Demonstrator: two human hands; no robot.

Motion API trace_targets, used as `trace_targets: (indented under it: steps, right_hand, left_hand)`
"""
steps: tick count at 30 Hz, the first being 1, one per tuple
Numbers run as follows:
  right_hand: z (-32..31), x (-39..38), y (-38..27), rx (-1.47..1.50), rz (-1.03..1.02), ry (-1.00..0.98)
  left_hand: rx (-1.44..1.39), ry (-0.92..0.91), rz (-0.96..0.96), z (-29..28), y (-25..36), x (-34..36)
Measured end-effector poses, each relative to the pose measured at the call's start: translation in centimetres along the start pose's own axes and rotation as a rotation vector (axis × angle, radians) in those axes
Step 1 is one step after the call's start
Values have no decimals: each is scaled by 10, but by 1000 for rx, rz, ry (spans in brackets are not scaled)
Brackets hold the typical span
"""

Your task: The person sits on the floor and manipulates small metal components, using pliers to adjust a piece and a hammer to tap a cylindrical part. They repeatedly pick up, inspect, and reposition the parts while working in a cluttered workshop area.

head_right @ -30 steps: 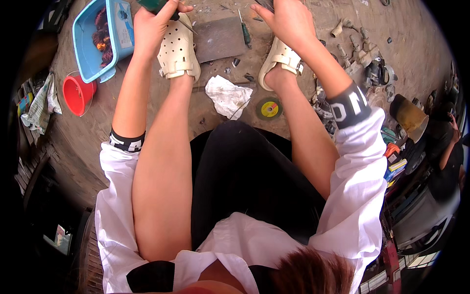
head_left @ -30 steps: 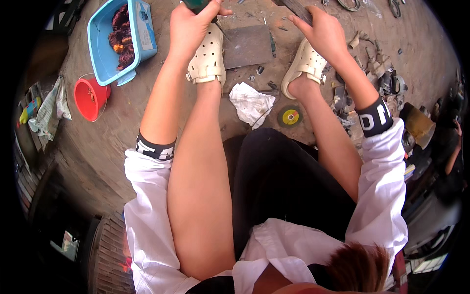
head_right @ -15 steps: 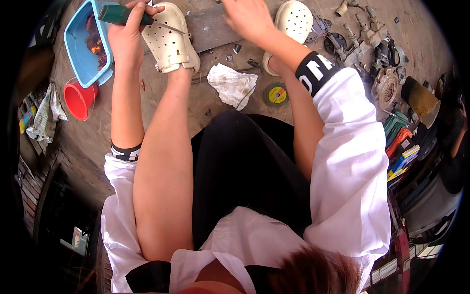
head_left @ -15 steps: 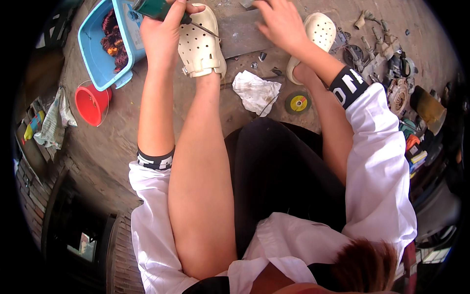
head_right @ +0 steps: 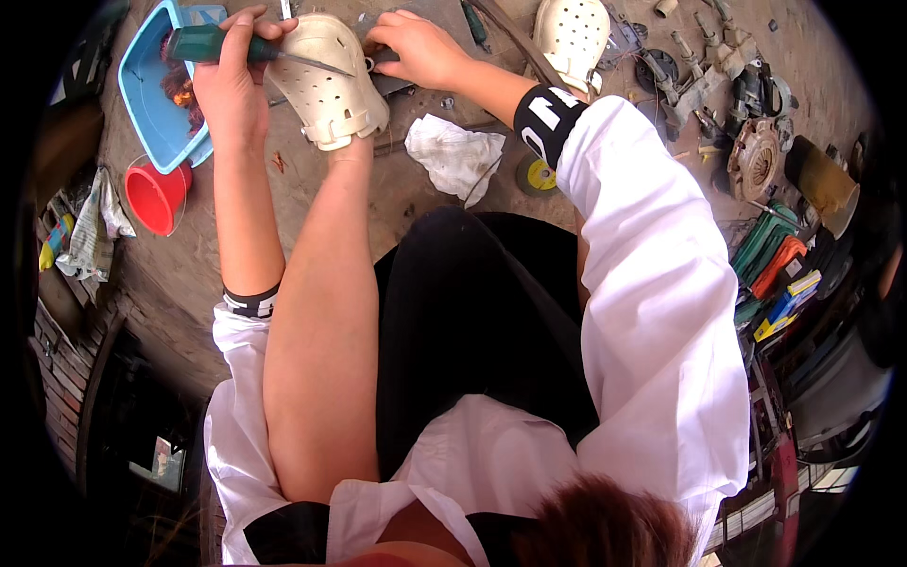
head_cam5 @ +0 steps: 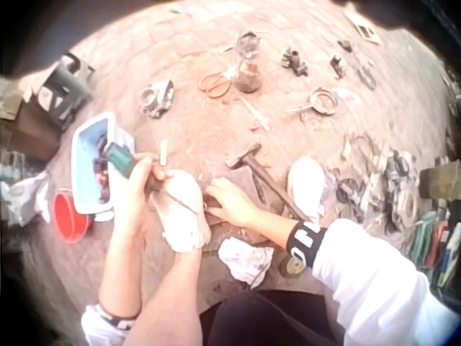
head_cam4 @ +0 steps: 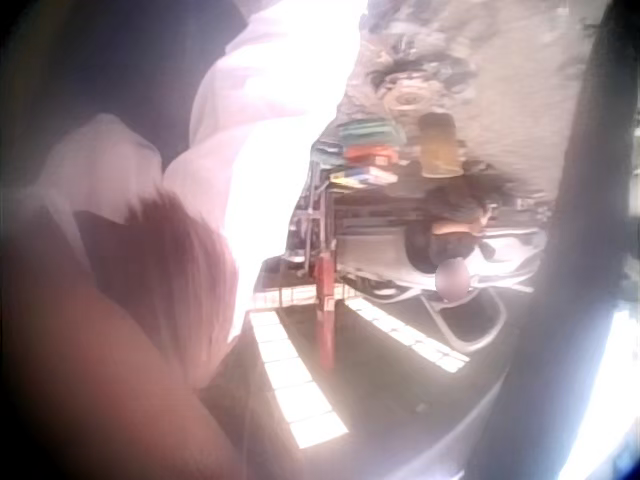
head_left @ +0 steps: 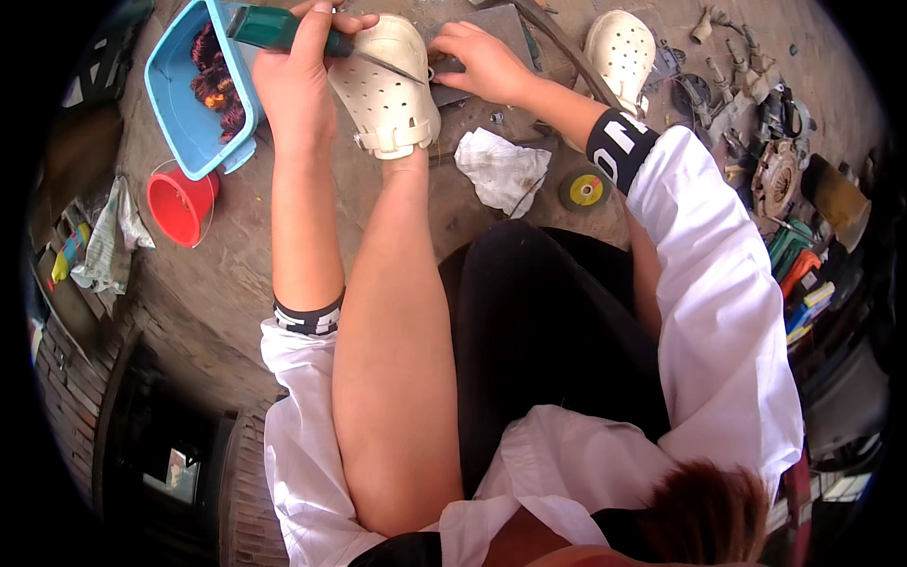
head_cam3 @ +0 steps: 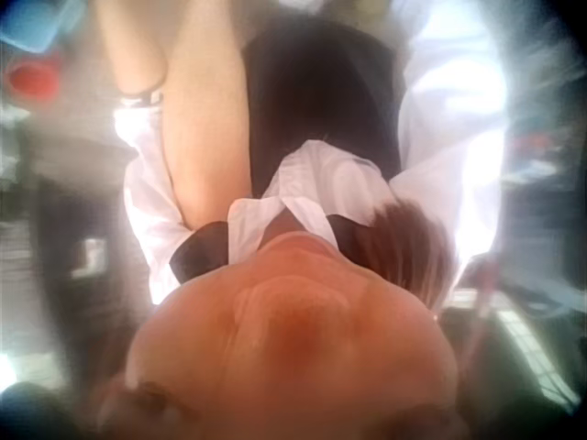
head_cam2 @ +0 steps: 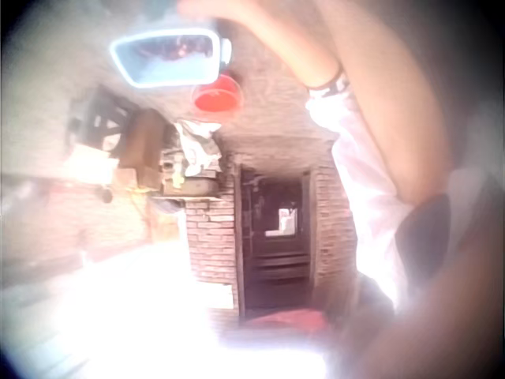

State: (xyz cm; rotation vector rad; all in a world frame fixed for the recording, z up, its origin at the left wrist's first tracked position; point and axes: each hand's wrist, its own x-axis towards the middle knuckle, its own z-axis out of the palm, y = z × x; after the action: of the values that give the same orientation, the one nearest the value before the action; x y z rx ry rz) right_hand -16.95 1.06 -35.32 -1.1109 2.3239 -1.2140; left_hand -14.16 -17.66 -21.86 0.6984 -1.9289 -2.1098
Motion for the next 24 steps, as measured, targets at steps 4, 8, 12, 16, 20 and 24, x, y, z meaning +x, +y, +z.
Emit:
trace_targets:
  steps: [4, 8, 12, 16, 20, 24]
  right_hand:
    - [-6, 1, -10, 11, -65, 39]
    - [-3, 0, -3, -5, -29, -24]
    - [3, -2, 1, 19, -21, 5]
    - [9, 0, 3, 42, 34, 12]
    - [10, -3, 5, 77, 112, -23]
    - [8, 1, 1, 11, 99, -42]
  left_hand:
    - [-24, -15, -1, -4, -3, 2]
    - [-13, -57, -31, -11, -6, 5]
    - [24, -81, -14, -14, -10, 7]
    - [18, -99, -17, -9, -7, 4]
    - [64, -70, 7, 8, 3, -5]
    - [112, -55, 2, 12, 2, -10]
